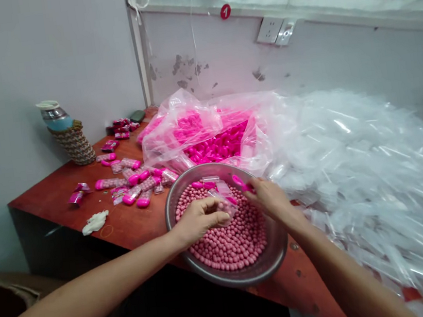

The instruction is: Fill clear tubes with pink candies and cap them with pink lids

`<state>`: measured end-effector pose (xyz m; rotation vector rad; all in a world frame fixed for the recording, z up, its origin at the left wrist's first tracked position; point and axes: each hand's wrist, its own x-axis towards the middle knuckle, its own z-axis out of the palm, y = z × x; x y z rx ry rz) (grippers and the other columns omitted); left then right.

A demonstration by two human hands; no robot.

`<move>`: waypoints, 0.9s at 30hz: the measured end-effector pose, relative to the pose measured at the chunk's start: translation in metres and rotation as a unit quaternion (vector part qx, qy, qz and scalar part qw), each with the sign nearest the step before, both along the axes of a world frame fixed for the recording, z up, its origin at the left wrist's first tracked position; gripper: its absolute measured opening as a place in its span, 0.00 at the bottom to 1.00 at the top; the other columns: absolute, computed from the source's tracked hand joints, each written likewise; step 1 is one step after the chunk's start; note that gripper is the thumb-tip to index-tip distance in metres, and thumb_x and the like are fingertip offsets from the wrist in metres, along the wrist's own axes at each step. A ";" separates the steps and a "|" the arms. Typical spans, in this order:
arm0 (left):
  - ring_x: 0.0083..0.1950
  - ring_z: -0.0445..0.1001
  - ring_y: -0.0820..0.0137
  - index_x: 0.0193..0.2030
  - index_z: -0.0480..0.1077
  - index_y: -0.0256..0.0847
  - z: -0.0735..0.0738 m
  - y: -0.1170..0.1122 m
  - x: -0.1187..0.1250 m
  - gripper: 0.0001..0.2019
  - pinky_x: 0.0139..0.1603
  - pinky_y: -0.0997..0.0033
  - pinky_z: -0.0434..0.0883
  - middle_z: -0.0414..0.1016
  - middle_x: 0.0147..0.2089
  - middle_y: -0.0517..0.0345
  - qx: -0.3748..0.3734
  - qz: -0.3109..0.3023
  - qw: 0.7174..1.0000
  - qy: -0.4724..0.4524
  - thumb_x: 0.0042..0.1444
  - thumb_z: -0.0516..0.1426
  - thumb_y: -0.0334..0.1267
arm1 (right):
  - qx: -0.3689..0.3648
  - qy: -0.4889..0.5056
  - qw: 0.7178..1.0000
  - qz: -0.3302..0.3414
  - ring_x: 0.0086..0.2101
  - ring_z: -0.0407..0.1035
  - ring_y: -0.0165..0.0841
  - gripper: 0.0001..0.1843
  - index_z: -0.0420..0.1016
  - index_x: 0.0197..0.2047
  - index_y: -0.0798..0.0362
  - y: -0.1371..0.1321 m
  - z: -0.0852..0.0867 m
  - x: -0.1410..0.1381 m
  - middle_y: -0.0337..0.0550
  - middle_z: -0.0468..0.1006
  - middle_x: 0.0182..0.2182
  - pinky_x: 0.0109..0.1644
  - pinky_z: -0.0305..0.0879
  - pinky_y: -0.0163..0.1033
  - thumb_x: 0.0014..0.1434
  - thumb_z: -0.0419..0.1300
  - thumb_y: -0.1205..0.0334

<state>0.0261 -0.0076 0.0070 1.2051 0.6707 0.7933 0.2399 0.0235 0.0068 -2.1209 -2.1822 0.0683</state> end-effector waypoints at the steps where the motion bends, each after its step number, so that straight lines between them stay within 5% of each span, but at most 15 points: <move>1: 0.36 0.69 0.72 0.33 0.72 0.36 0.000 -0.001 -0.001 0.07 0.42 0.71 0.65 0.73 0.32 0.58 0.055 0.005 0.998 0.024 0.47 0.60 0.35 | 0.022 0.078 0.997 0.009 0.35 0.71 0.39 0.14 0.71 0.39 0.58 -0.007 0.006 0.002 0.51 0.76 0.34 0.39 0.64 0.41 0.56 0.51 0.58; 5: 0.41 0.71 0.68 0.38 0.73 0.36 -0.003 -0.001 0.001 0.09 0.45 0.71 0.65 0.75 0.38 0.54 0.135 -0.002 0.990 0.047 0.49 0.58 0.34 | 0.026 0.451 0.888 0.089 0.33 0.70 0.33 0.15 0.69 0.41 0.55 -0.036 0.026 0.000 0.43 0.75 0.33 0.37 0.66 0.38 0.53 0.57 0.54; 8: 0.40 0.71 0.68 0.38 0.73 0.33 -0.005 0.000 0.004 0.10 0.43 0.72 0.66 0.75 0.36 0.54 0.098 -0.014 0.995 0.026 0.48 0.58 0.33 | 0.009 0.522 0.845 0.118 0.34 0.70 0.33 0.15 0.71 0.41 0.54 -0.054 0.037 -0.011 0.42 0.76 0.33 0.37 0.67 0.37 0.51 0.60 0.56; 12: 0.37 0.71 0.70 0.37 0.73 0.34 -0.003 -0.001 0.004 0.08 0.40 0.74 0.66 0.74 0.34 0.56 0.105 -0.019 0.994 0.028 0.49 0.58 0.33 | 0.003 0.473 0.866 0.160 0.34 0.71 0.33 0.13 0.71 0.42 0.53 -0.063 0.044 -0.022 0.43 0.77 0.35 0.38 0.67 0.37 0.53 0.60 0.59; 18: 0.35 0.72 0.70 0.37 0.75 0.37 0.000 -0.007 0.000 0.07 0.39 0.75 0.66 0.76 0.33 0.57 0.214 0.031 0.970 0.108 0.50 0.57 0.31 | 0.045 0.299 0.925 0.231 0.30 0.69 0.31 0.07 0.72 0.37 0.54 -0.064 0.043 -0.029 0.41 0.75 0.30 0.33 0.64 0.33 0.54 0.58 0.64; 27: 0.30 0.72 0.72 0.31 0.74 0.35 -0.005 -0.011 -0.003 0.06 0.33 0.76 0.65 0.75 0.28 0.57 0.373 0.055 0.905 0.199 0.53 0.54 0.29 | 0.104 0.184 0.935 0.286 0.27 0.63 0.30 0.04 0.63 0.31 0.54 -0.073 0.031 -0.039 0.42 0.67 0.26 0.29 0.59 0.33 0.57 0.52 0.68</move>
